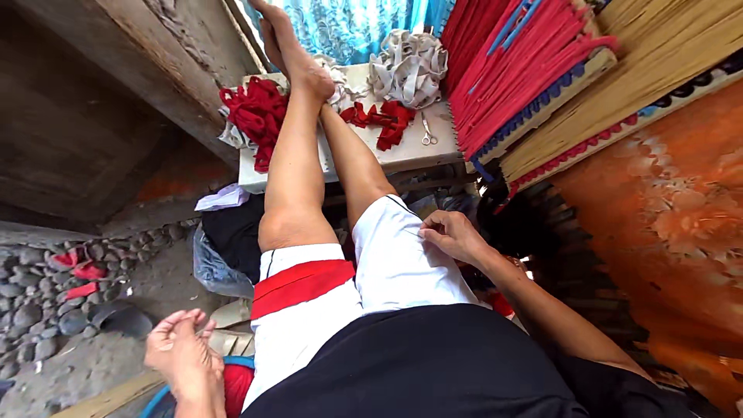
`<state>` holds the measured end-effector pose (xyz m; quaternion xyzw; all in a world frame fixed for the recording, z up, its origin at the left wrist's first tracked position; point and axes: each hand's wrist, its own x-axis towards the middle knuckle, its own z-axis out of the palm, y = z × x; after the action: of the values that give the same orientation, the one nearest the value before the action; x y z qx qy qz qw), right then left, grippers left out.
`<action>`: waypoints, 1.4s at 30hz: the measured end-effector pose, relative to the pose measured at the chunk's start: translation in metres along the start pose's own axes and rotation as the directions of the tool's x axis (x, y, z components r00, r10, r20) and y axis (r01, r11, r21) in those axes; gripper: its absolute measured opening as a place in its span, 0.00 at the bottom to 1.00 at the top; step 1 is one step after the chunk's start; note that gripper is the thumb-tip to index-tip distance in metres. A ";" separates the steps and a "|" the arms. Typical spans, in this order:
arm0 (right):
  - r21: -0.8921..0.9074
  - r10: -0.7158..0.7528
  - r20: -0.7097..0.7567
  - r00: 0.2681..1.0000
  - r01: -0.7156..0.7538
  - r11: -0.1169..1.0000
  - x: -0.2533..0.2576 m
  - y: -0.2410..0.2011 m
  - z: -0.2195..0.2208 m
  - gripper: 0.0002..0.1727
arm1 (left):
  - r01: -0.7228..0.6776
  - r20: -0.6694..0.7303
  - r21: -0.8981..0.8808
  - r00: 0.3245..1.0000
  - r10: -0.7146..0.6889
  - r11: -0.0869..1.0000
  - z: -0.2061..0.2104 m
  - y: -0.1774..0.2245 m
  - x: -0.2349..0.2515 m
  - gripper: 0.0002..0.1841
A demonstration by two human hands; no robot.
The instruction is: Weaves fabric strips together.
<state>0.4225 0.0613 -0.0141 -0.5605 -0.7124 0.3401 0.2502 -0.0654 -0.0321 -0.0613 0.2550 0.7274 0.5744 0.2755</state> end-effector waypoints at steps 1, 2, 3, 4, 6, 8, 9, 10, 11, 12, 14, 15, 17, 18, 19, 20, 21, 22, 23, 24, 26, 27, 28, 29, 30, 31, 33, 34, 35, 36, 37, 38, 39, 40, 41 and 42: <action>-0.006 0.001 0.003 1.000 -0.001 1.000 0.001 -0.001 0.005 0.07 | -0.117 0.016 -0.007 0.993 0.117 0.993 0.008 0.019 -0.004 0.11; -0.024 0.002 0.012 1.000 -0.002 1.000 0.002 -0.003 0.009 0.08 | -0.220 0.043 -0.020 0.974 0.220 0.975 0.017 0.038 -0.009 0.10; -0.051 0.001 0.019 1.000 0.000 0.999 0.003 -0.005 0.014 0.08 | -0.307 0.088 -0.045 0.947 0.310 0.951 0.027 0.054 -0.016 0.09; -0.080 -0.007 0.025 1.000 0.009 0.997 0.005 -0.006 0.018 0.08 | -0.382 0.143 -0.083 0.910 0.390 0.921 0.037 0.067 -0.024 0.08; -0.115 -0.043 0.039 0.998 0.048 0.992 0.007 -0.008 0.023 0.06 | -0.516 0.295 -0.154 0.790 0.537 0.843 0.058 0.085 -0.039 0.07; -0.138 -0.087 0.060 0.994 0.094 0.986 0.008 -0.009 0.023 0.05 | -0.598 0.447 -0.192 0.653 0.611 0.779 0.081 0.096 -0.057 0.07; -0.145 -0.097 0.067 0.993 0.106 0.984 0.008 -0.008 0.022 0.05 | -0.613 0.520 -0.205 0.592 0.615 0.763 0.093 0.099 -0.064 0.07; -0.133 -0.097 0.065 0.993 0.104 0.986 0.008 -0.006 0.020 0.05 | -0.606 0.593 -0.219 0.539 0.597 0.765 0.104 0.099 -0.071 0.08; -0.096 -0.074 0.056 0.996 0.079 0.992 0.008 -0.005 0.018 0.05 | -0.580 0.656 -0.237 0.496 0.569 0.780 0.114 0.098 -0.077 0.08; -0.016 -0.029 0.042 0.999 0.029 0.999 0.006 -0.004 0.016 0.04 | -0.537 0.711 -0.253 0.461 0.531 0.805 0.123 0.096 -0.083 0.09; 0.239 0.073 0.016 0.997 -0.074 0.968 0.003 -0.003 0.011 0.04 | -0.391 0.812 -0.258 0.408 0.418 0.883 0.140 0.095 -0.094 0.08; 0.366 0.099 0.009 0.995 -0.095 0.926 0.000 -0.003 0.010 0.02 | -0.296 0.852 -0.242 0.391 0.349 0.924 0.148 0.095 -0.099 0.08; 0.472 0.100 0.017 0.995 -0.096 0.877 -0.004 -0.005 0.005 0.02 | -0.160 0.894 -0.220 0.362 0.264 0.962 0.162 0.096 -0.107 0.07; 0.439 0.081 0.030 0.996 -0.086 0.894 -0.004 -0.006 0.002 0.02 | -0.153 0.904 -0.207 0.349 0.249 0.966 0.168 0.097 -0.110 0.07; 0.378 0.068 0.043 0.997 -0.080 0.922 -0.004 -0.006 0.000 0.03 | -0.172 0.912 -0.191 0.333 0.240 0.966 0.173 0.099 -0.112 0.07; 0.318 0.074 0.052 0.996 -0.087 0.944 -0.004 -0.006 0.000 0.04 | -0.206 0.918 -0.175 0.320 0.236 0.963 0.177 0.099 -0.114 0.07; 0.284 0.090 0.051 0.995 -0.101 0.953 -0.004 -0.006 0.001 0.04 | -0.252 0.918 -0.163 0.315 0.240 0.954 0.180 0.099 -0.114 0.07; 0.285 0.105 0.042 0.994 -0.113 0.952 -0.005 -0.007 0.001 0.04 | -0.310 0.913 -0.159 0.314 0.259 0.937 0.183 0.098 -0.114 0.07; 0.316 0.115 0.040 0.993 -0.122 0.941 -0.006 -0.008 0.000 0.04 | -0.392 0.901 -0.163 0.315 0.299 0.905 0.186 0.096 -0.114 0.07; 0.360 0.114 0.044 0.992 -0.123 0.925 -0.007 -0.010 -0.002 0.04 | -0.505 0.881 -0.174 0.302 0.363 0.845 0.189 0.095 -0.114 0.08; 0.435 0.068 0.067 0.995 -0.091 0.896 -0.009 -0.015 -0.003 0.06 | -0.726 0.837 -0.220 0.202 0.508 0.651 0.195 0.094 -0.114 0.10; 0.455 0.037 0.086 0.996 -0.072 0.888 -0.010 -0.019 -0.003 0.09 | -0.794 0.821 -0.248 0.131 0.555 0.555 0.198 0.095 -0.115 0.10; 0.465 0.010 0.102 0.995 -0.056 0.883 -0.010 -0.024 -0.002 0.11 | -0.837 0.812 -0.273 0.063 0.580 0.474 0.201 0.096 -0.117 0.10; 0.469 -0.011 0.112 0.994 -0.044 0.882 -0.010 -0.029 -0.001 0.11 | -0.865 0.807 -0.293 0.004 0.591 0.407 0.205 0.097 -0.120 0.10; 0.471 -0.030 0.113 0.993 -0.027 0.882 -0.010 -0.034 0.000 0.11 | -0.883 0.801 -0.309 -0.041 0.597 0.354 0.208 0.097 -0.124 0.09; 0.472 -0.047 0.103 0.994 -0.008 0.881 -0.011 -0.039 0.001 0.11 | -0.896 0.790 -0.317 -0.069 0.609 0.311 0.211 0.097 -0.128 0.09; 0.479 -0.079 0.085 0.993 0.029 0.878 -0.011 -0.046 0.004 0.10 | -0.910 0.762 -0.315 -0.075 0.643 0.268 0.214 0.096 -0.132 0.08; 0.488 -0.083 0.084 0.993 0.032 0.872 -0.011 -0.047 0.005 0.10 | -0.910 0.755 -0.308 -0.057 0.653 0.277 0.214 0.095 -0.133 0.08; 0.502 -0.089 0.080 0.993 0.038 0.864 -0.011 -0.047 0.007 0.10 | -0.907 0.755 -0.299 -0.035 0.655 0.297 0.213 0.094 -0.132 0.08; 0.519 -0.094 0.074 0.993 0.042 0.854 -0.010 -0.046 0.008 0.11 | -0.905 0.759 -0.287 -0.015 0.651 0.314 0.212 0.094 -0.131 0.08; 0.532 -0.097 0.074 0.992 0.043 0.846 -0.010 -0.046 0.009 0.11 | -0.903 0.768 -0.276 -0.001 0.641 0.329 0.211 0.094 -0.130 0.08; 0.534 -0.101 0.077 0.992 0.044 0.845 -0.010 -0.045 0.010 0.11 | -0.902 0.777 -0.263 0.013 0.629 0.343 0.209 0.095 -0.130 0.08; 0.525 -0.106 0.075 0.992 0.051 0.849 -0.011 -0.044 0.010 0.11 | -0.899 0.785 -0.250 0.029 0.618 0.360 0.208 0.095 -0.130 0.09; 0.514 -0.110 0.073 0.991 0.058 0.856 -0.011 -0.043 0.010 0.10 | -0.893 0.791 -0.238 0.049 0.609 0.381 0.206 0.096 -0.129 0.08; 0.494 -0.118 0.066 0.991 0.070 0.867 -0.011 -0.041 0.010 0.08 | -0.886 0.794 -0.229 0.070 0.604 0.403 0.206 0.097 -0.129 0.08; 0.455 -0.126 0.057 0.990 0.087 0.886 -0.010 -0.040 0.007 0.06 | -0.880 0.794 -0.223 0.085 0.603 0.419 0.205 0.098 -0.128 0.08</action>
<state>0.3948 0.0444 0.0118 -0.4324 -0.6535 0.5053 0.3614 0.1741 0.0435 0.0092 0.8535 0.3623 0.3282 0.1804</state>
